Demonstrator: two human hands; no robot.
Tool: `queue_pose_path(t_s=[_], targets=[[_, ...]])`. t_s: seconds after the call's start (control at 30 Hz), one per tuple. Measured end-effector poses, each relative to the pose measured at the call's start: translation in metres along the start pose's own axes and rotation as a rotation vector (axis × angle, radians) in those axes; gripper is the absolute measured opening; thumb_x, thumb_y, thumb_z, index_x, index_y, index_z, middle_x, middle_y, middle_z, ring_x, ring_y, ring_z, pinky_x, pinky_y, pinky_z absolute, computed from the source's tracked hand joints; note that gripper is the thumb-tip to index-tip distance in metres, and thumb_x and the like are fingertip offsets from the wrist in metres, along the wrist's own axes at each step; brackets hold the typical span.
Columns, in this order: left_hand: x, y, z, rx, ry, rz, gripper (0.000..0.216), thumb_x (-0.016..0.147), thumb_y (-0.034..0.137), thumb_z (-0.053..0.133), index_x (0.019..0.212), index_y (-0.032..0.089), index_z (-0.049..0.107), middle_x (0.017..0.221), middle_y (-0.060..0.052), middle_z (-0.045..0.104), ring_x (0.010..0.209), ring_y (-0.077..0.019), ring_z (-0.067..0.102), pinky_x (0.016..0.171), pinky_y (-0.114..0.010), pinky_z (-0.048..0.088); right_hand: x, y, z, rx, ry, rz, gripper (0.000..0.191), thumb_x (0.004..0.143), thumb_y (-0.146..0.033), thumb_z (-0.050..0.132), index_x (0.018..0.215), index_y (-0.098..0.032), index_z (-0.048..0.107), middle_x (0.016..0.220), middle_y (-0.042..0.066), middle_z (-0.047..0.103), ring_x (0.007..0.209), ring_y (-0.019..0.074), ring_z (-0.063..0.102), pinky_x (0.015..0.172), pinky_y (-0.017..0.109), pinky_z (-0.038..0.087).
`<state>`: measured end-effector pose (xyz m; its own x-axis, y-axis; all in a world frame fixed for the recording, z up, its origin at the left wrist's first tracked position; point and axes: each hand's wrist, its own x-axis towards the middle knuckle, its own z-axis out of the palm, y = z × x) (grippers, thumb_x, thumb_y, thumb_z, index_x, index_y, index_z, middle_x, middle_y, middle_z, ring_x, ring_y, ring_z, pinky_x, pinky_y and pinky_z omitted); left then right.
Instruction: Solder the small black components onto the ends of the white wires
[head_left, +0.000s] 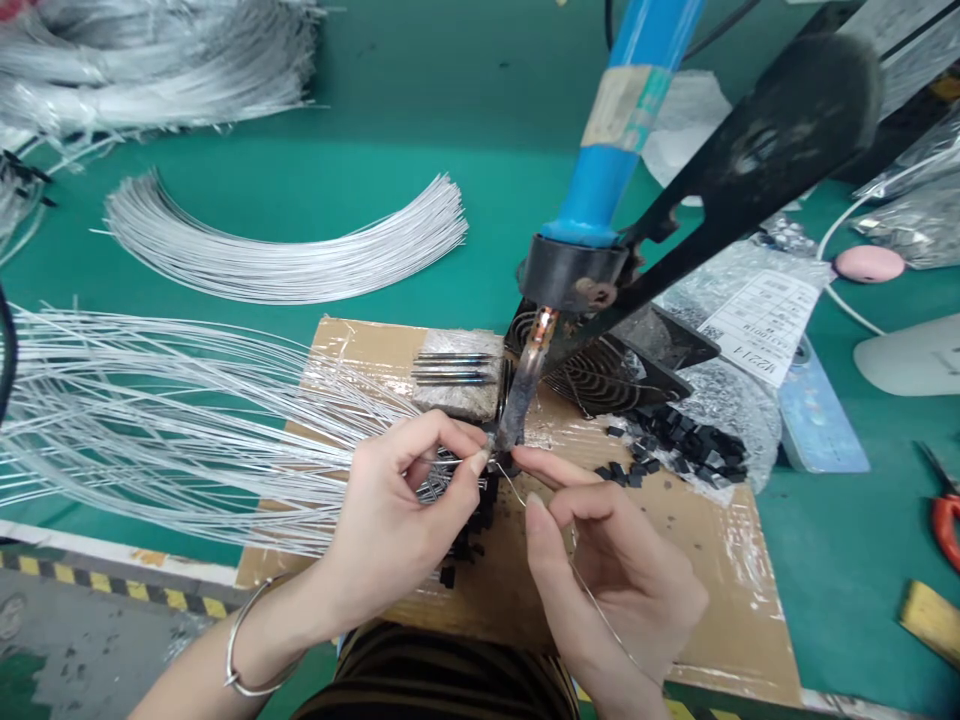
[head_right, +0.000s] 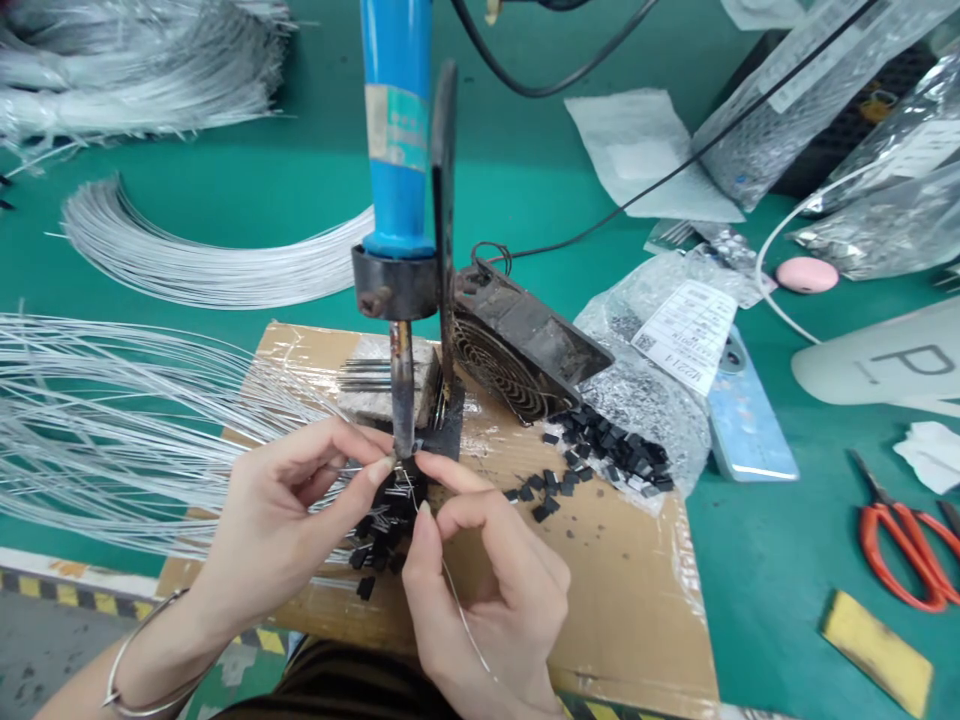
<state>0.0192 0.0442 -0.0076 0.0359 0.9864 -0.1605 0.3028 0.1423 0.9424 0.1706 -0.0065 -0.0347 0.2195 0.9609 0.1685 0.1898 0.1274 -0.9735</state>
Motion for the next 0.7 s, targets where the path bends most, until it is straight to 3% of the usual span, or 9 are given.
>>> queue_pose_path(t_s=[0.3, 0.7], targets=[[0.0002, -0.0007, 0.0009, 0.008, -0.018, -0.020, 0.014, 0.090, 0.022, 0.065, 0.077, 0.021, 0.071, 0.092, -0.008, 0.084, 0.082, -0.0258, 0.077, 0.070, -0.038, 0.055, 0.0006, 0.0023, -0.0042, -0.042, -0.028, -0.001, 0.020, 0.096, -0.008, 0.068, 0.084, -0.023, 0.063, 0.119, 0.011, 0.084, 0.111, 0.0246, 0.082, 0.093, 0.035, 0.065], [-0.0007, 0.0014, -0.0004, -0.006, -0.017, -0.014, 0.013, 0.090, 0.023, 0.066, 0.078, 0.021, 0.072, 0.092, -0.008, 0.085, 0.081, -0.0261, 0.077, 0.066, -0.037, 0.054, -0.0005, 0.0003, 0.0019, -0.030, 0.016, 0.002, 0.020, 0.095, -0.008, 0.070, 0.082, -0.023, 0.064, 0.117, 0.009, 0.084, 0.105, 0.0222, 0.082, 0.092, 0.034, 0.064]])
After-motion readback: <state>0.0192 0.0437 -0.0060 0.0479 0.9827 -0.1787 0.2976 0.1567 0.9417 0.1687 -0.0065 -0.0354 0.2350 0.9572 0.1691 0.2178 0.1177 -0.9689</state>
